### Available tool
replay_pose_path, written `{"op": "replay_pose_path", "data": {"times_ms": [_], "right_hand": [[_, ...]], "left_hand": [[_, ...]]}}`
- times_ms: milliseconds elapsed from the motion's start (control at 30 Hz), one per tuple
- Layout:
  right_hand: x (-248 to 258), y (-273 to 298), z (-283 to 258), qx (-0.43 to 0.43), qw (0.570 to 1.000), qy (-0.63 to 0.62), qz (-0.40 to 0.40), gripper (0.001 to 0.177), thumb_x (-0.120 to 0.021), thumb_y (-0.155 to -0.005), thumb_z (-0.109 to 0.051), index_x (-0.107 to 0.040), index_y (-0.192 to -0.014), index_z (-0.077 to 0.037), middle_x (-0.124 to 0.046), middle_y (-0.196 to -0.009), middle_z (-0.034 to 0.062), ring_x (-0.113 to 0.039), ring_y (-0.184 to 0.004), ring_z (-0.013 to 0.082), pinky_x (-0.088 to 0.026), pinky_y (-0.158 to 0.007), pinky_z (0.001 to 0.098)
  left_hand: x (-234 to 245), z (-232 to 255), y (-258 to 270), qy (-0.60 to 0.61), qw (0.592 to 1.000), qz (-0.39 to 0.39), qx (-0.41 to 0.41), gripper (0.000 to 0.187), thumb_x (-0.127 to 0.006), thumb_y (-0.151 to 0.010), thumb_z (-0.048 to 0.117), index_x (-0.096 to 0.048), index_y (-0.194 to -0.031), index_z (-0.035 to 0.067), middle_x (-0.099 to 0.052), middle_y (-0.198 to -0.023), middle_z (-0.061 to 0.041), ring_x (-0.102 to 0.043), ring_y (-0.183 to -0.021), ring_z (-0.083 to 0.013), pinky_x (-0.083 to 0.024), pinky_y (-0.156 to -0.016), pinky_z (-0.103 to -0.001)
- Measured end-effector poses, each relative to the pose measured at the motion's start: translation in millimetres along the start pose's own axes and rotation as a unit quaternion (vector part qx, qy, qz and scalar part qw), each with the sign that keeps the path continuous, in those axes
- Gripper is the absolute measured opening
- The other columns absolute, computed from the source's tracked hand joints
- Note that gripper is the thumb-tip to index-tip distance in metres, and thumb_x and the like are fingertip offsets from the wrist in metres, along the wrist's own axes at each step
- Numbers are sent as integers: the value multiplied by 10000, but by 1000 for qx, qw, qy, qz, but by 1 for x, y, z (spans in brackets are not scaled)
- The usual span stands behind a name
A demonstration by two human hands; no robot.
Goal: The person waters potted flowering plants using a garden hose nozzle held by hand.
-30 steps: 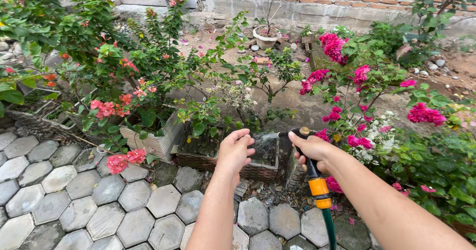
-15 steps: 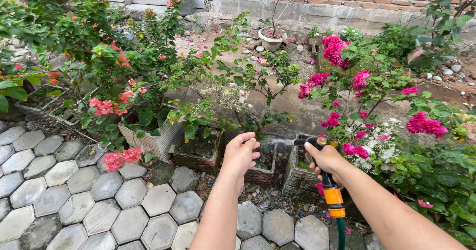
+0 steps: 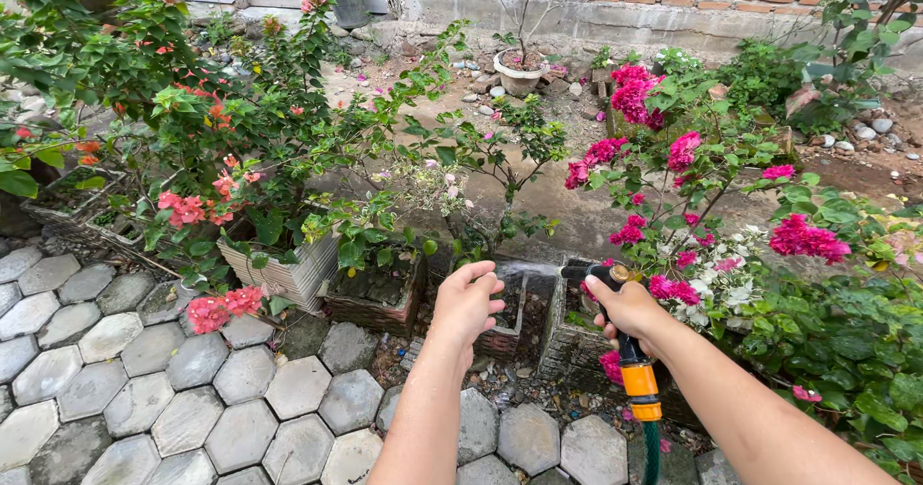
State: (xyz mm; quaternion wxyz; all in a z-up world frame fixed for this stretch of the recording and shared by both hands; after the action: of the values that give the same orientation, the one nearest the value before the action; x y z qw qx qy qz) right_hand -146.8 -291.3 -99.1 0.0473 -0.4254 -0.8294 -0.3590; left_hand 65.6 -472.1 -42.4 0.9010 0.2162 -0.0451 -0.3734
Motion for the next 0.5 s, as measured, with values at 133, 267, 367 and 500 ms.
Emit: {"op": "replay_pose_path", "data": {"times_ms": [133,267,367,500], "right_hand": [[1,3,2,5,1000,-7,-3,521,-618,-973,-507,-548,-924,8,-601,-709,78,-489,-488,143,-467,-442,365],[5,3,6,7,1000,15,6,537,-617,-981,-500,-569,-938,34,-613,-701,83,-507,-488,144,-480,-445,365],[5,1,14,-15,1000,9,-3,489,-607,-977,-493,-575,-974,-5,-600,-697,73,-493,-492,142,-467,-450,359],[2,-1,19,5,1000,28,-1,497,-620,-991,-477,-565,-983,17,-608,-699,73,-496,-483,143,-455,-443,350]], "left_hand": [[-2,-1,3,-5,1000,-4,2,403,-562,-989,255,-614,-1385,201,-731,-1195,-9,-689,-956,-137,-532,-812,-330],[1,-3,6,-11,1000,-1,6,404,-558,-991,252,-611,-1389,205,-734,-1193,-7,-686,-965,-143,-538,-820,-333],[4,-2,7,-2,1000,-3,5,398,-562,-996,255,-612,-1386,193,-731,-1191,-19,-694,-971,-155,-546,-830,-341],[9,-1,9,-15,1000,0,5,402,-556,-994,263,-614,-1387,203,-734,-1206,-15,-688,-978,-147,-535,-836,-342]]}}
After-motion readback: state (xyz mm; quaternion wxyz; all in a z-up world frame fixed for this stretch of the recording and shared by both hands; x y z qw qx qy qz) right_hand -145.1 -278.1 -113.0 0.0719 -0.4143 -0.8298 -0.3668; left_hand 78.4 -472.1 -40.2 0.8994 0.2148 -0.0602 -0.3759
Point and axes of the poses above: each hand's wrist, its own y-axis away from the middle knuckle, its own x-axis out of the back of the hand, z = x × y, the point moved 5 cm from there along -y, towards the middle knuckle
